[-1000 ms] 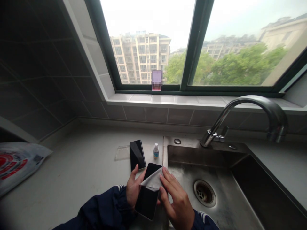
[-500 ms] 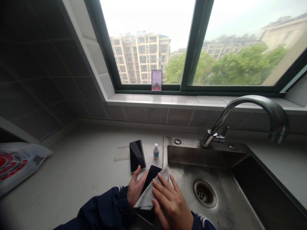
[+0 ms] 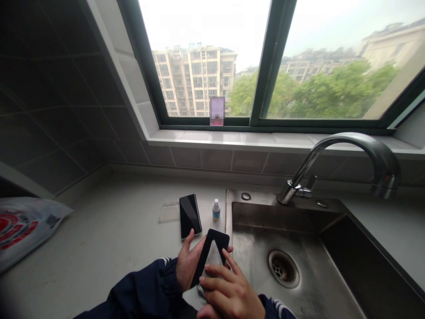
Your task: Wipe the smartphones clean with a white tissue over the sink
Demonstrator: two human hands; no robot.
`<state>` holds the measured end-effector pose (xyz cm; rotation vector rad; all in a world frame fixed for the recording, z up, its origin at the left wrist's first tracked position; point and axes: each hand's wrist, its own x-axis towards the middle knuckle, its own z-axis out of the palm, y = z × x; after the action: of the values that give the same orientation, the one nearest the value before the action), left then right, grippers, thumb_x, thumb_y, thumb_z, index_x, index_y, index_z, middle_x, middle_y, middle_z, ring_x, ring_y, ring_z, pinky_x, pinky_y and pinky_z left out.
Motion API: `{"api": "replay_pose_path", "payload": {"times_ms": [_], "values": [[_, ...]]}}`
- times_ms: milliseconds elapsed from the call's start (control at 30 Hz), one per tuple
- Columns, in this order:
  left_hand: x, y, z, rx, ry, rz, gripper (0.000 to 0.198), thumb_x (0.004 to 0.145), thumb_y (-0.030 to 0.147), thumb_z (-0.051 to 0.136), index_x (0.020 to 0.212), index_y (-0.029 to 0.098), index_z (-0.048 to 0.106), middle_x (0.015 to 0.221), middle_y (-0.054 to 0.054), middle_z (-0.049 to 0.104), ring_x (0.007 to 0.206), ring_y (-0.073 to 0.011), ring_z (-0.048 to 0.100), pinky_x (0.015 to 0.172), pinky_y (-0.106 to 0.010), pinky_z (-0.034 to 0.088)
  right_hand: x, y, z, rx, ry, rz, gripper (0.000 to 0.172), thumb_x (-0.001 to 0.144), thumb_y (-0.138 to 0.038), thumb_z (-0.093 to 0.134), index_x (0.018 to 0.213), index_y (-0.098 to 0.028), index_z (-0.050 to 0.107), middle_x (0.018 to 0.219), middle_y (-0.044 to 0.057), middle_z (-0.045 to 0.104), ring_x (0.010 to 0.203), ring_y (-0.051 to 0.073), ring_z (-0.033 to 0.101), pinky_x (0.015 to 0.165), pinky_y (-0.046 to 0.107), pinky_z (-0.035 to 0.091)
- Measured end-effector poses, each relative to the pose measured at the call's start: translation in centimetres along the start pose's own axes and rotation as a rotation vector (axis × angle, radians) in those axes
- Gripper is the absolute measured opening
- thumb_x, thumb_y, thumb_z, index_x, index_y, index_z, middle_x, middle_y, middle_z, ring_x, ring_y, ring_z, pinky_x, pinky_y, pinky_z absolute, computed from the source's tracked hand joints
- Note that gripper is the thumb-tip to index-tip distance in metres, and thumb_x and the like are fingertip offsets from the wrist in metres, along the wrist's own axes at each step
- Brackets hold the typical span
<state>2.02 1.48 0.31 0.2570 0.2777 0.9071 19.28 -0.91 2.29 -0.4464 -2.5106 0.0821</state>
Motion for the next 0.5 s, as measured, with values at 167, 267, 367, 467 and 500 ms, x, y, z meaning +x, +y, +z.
{"api": "replay_pose_path", "payload": {"times_ms": [167,267,367,467,500], "values": [[-0.1,0.0,0.5,-0.018,0.008,0.0,0.08,0.083,0.076,0.029,0.119,0.009,0.055,0.108,-0.02,0.066,0.084,-0.0269,0.065,0.087,-0.043,0.04,0.3,-0.4,0.1,0.032,0.056,0.03,0.015,0.088,-0.038,0.068,0.087,-0.022,0.066,0.096,-0.001,0.076,0.104,0.017,0.069,0.118,0.043,0.027],[-0.1,-0.1,0.8,-0.055,0.03,0.009,0.077,0.083,0.075,0.033,0.114,0.009,0.059,0.102,-0.018,0.067,0.079,-0.0242,0.064,0.089,-0.042,0.04,0.2,-0.6,0.4,0.033,0.079,0.086,0.018,0.089,-0.032,0.067,0.102,-0.02,0.066,0.097,0.003,0.075,0.1,0.018,0.07,0.115,0.04,0.034],[-0.2,-0.2,0.9,-0.079,0.023,0.025,0.074,0.085,0.073,0.033,0.113,0.01,0.059,0.104,-0.018,0.067,0.087,-0.0256,0.064,0.095,-0.044,0.038,-0.1,-0.5,0.7,0.012,0.097,0.131,0.031,0.089,-0.03,0.067,0.117,-0.019,0.063,0.103,0.008,0.073,0.101,0.019,0.069,0.112,0.043,0.039],[-0.1,-0.2,0.8,-0.081,0.01,0.029,0.075,0.085,0.072,0.032,0.116,0.01,0.057,0.108,-0.018,0.066,0.089,-0.0254,0.064,0.094,-0.043,0.038,-0.4,-0.3,1.0,-0.03,0.057,0.108,0.032,0.089,-0.031,0.066,0.118,-0.018,0.063,0.111,0.009,0.072,0.109,0.022,0.066,0.113,0.046,0.036],[-0.1,-0.2,0.7,-0.083,0.01,0.03,0.075,0.085,0.073,0.031,0.117,0.009,0.056,0.108,-0.018,0.066,0.088,-0.0249,0.064,0.094,-0.042,0.038,-0.6,-0.2,1.1,-0.047,0.041,0.094,0.032,0.089,-0.033,0.066,0.117,-0.017,0.063,0.114,0.009,0.071,0.113,0.023,0.064,0.115,0.046,0.034]]}}
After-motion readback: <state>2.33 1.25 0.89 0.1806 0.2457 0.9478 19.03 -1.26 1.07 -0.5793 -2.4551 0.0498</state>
